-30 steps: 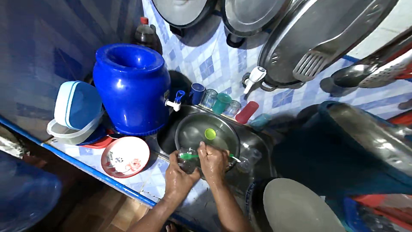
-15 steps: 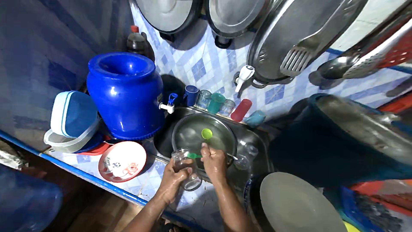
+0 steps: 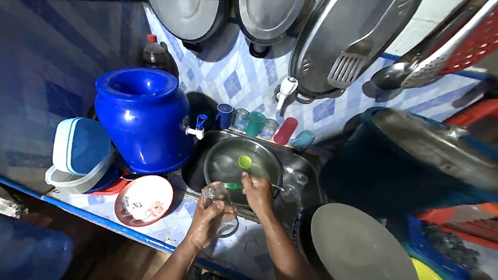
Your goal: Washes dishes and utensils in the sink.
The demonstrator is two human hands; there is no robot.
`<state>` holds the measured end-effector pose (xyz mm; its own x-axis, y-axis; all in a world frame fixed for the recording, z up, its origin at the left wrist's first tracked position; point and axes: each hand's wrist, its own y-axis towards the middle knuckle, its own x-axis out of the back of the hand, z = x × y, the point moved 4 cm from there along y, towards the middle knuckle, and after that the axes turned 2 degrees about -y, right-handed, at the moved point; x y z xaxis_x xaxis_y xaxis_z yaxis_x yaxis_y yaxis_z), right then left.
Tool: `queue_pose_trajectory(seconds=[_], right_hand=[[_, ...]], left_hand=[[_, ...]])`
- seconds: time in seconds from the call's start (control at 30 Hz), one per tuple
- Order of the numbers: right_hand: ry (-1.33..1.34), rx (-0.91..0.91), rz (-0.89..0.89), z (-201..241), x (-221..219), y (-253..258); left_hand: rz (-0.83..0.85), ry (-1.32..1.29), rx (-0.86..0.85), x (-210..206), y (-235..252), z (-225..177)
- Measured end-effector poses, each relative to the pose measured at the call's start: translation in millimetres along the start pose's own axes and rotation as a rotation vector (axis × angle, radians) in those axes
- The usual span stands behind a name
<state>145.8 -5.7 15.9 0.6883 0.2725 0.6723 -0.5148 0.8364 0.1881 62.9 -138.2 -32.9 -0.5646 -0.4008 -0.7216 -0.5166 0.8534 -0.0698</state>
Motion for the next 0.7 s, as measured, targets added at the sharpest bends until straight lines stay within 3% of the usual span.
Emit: queue_pose_trajectory(seconds=[0.07, 0.23, 0.4, 0.5, 0.6, 0.7], right_hand=[[0.021, -0.076, 0.032, -1.7, -1.7, 0.0], [0.056, 0.095, -0.028, 23.3, -1.9, -14.6], [-0.043, -0.175, 0.116, -21.3, -3.1, 2.1], [0.155, -0.243, 0.227, -21.4, -8.1, -12.1], [0.457, -0.138, 0.495, -13.6, -22.6, -41.1], [0.465, 0.024, 0.496, -10.6, -37.2, -57.7]], left_hand=[[0.016, -0.029, -0.015, 0.7, 1.0, -1.4], [0.017, 0.002, 0.002, 0.3, 0.1, -2.7], [0.054, -0.031, 0.035, -2.0, -4.5, 2.2], [-0.013, -0.038, 0.006, -0.8, -2.0, 3.4], [-0.130, 0.007, -0.050, 3.0, 3.7, -0.6], [-0.200, 0.059, -0.107, 4.9, 5.9, -1.1]])
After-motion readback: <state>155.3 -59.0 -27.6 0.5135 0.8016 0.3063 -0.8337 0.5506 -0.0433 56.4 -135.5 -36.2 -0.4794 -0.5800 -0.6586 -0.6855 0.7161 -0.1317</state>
